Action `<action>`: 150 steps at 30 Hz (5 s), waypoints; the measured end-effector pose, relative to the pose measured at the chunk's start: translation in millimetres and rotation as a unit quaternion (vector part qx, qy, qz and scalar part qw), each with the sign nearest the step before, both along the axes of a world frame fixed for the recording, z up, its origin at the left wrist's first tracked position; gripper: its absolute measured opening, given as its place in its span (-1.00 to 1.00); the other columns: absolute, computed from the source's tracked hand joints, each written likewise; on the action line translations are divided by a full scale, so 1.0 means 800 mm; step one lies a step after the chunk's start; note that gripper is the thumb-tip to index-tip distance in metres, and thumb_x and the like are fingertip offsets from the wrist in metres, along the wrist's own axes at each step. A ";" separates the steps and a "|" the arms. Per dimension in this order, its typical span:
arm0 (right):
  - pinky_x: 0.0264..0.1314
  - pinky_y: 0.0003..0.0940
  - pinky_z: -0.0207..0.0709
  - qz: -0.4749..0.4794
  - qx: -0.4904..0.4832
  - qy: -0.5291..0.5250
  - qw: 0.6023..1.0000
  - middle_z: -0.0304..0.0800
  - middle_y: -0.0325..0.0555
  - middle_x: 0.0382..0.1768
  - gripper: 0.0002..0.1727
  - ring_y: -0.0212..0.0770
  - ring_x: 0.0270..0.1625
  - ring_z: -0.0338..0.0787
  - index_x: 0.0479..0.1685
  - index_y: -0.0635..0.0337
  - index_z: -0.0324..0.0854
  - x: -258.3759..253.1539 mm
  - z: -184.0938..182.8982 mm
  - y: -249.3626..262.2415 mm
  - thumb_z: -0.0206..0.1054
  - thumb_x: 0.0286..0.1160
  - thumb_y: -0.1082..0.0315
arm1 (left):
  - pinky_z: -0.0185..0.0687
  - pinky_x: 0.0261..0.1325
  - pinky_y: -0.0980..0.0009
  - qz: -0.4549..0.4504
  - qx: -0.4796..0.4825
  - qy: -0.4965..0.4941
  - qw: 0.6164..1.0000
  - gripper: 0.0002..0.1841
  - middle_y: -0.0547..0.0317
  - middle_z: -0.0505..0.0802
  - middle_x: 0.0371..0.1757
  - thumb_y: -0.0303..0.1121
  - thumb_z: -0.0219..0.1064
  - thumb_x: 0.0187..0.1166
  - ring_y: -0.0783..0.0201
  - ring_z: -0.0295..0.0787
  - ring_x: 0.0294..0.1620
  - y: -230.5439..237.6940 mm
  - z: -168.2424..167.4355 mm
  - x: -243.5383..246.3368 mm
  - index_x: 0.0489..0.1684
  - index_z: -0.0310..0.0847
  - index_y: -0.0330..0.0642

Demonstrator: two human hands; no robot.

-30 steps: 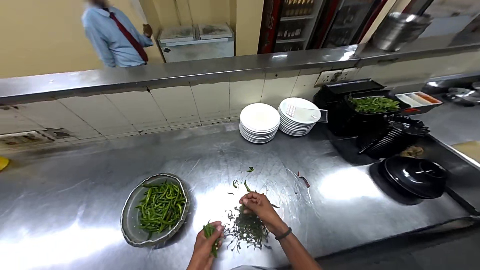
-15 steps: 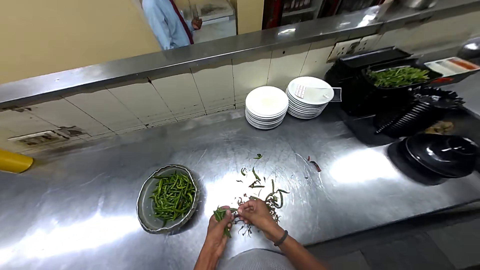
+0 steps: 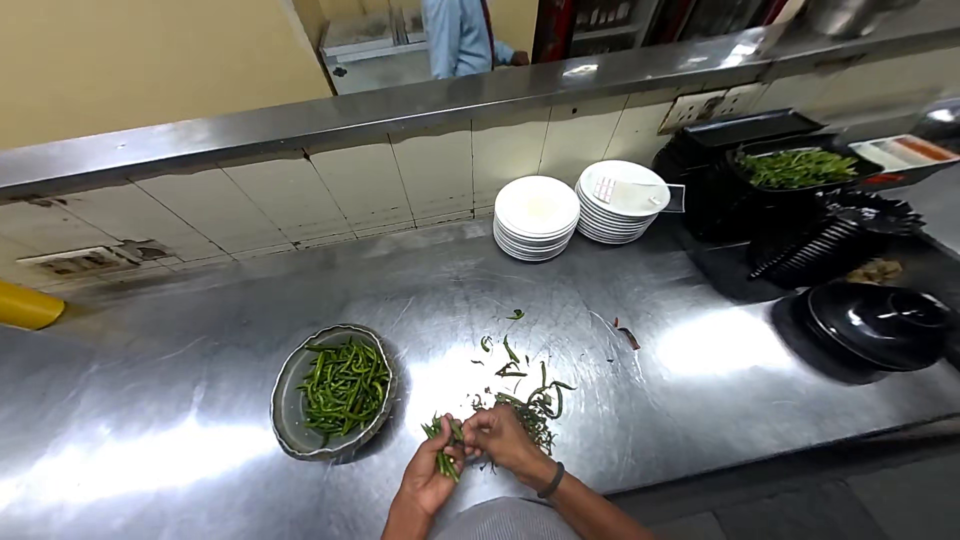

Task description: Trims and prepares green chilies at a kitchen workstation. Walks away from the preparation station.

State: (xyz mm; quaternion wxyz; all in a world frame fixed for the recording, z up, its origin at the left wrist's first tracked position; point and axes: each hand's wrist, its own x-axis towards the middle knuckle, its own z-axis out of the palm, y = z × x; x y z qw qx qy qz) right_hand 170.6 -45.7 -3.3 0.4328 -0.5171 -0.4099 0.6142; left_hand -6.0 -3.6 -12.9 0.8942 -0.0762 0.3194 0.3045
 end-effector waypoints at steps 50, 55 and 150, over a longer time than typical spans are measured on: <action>0.14 -0.20 0.65 0.151 0.169 -0.200 0.953 0.85 -0.06 -0.18 -0.75 -0.21 -0.10 0.82 -0.08 0.23 0.77 -0.006 0.001 -0.009 0.19 0.73 0.30 | 0.66 -0.52 0.47 0.025 0.036 0.184 0.982 -0.71 0.15 0.72 -0.48 -0.19 0.08 0.82 0.34 0.66 -0.60 0.018 -0.016 -0.009 -0.26 0.55 -0.15; 0.46 0.05 0.54 0.101 0.015 -0.396 0.913 0.86 0.05 0.13 -0.64 0.03 0.27 0.80 0.22 0.10 0.79 0.025 -0.023 0.005 0.10 0.76 0.24 | 0.84 -0.26 0.42 0.061 0.015 0.166 0.984 -0.77 -0.04 0.85 -0.25 -0.31 0.10 0.81 0.23 0.87 -0.32 0.019 -0.006 -0.028 -0.12 0.57 -0.28; 0.31 0.09 0.62 0.189 0.023 -0.423 0.886 0.72 0.11 0.18 -0.63 0.09 0.21 0.76 0.29 0.07 0.72 0.025 -0.050 0.090 0.16 0.59 0.41 | 0.63 -0.55 0.49 0.023 0.101 0.386 0.917 -0.85 0.07 0.73 -0.49 -0.54 0.39 0.57 0.34 0.65 -0.62 -0.103 0.018 -0.027 -0.08 0.50 -0.32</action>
